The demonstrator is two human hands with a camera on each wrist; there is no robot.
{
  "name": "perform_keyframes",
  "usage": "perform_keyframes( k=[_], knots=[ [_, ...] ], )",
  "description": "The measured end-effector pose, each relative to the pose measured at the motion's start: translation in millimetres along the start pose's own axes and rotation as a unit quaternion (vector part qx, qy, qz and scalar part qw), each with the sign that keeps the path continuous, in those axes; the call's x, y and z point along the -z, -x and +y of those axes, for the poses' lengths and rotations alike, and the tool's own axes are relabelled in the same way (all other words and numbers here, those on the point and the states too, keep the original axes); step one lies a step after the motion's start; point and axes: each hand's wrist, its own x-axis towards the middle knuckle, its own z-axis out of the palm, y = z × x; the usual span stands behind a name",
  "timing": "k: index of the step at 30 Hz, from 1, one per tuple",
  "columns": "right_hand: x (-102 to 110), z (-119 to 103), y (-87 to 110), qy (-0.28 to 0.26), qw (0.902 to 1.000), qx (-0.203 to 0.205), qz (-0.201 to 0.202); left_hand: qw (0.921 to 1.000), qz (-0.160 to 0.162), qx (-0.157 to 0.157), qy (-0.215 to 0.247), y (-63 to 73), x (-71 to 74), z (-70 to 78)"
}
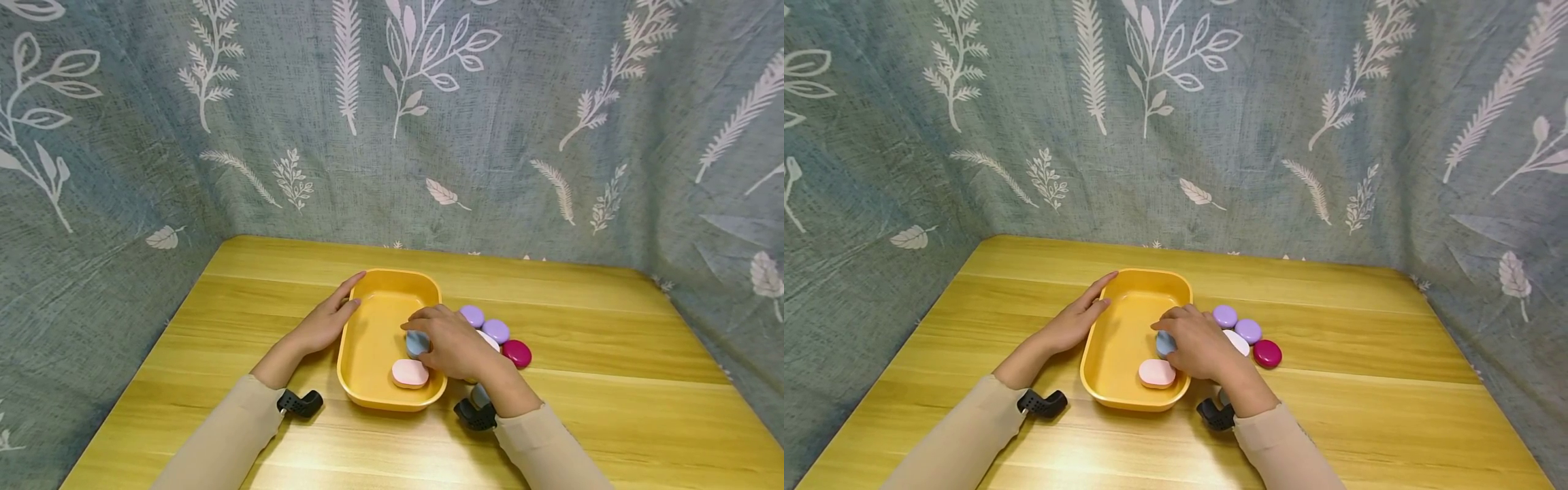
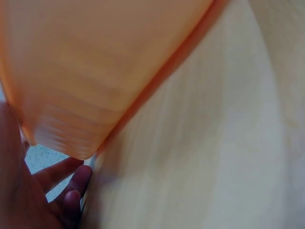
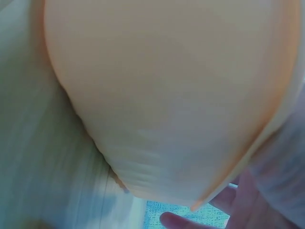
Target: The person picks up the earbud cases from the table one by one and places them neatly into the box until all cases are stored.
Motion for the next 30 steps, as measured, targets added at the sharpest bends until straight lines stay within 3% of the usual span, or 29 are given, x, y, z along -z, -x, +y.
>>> perform_keyframes(
  k=[8,18,30],
  knots=[
    [4,2,4.1,-0.003,0.9999,0.005,0.010,1.0000,-0.002,0.001,-0.005,-1.3,-0.5,-1.0],
    [14,4,6.9,0.002,0.9969,0.017,0.076,0.9999,-0.007,0.010,0.006,-3.6,-0.2,-0.5],
    [21,10,9.2,-0.005,0.9946,0.014,0.102,1.0000,-0.001,0.003,-0.002,-2.6,-1.0,-3.3]
  ],
)
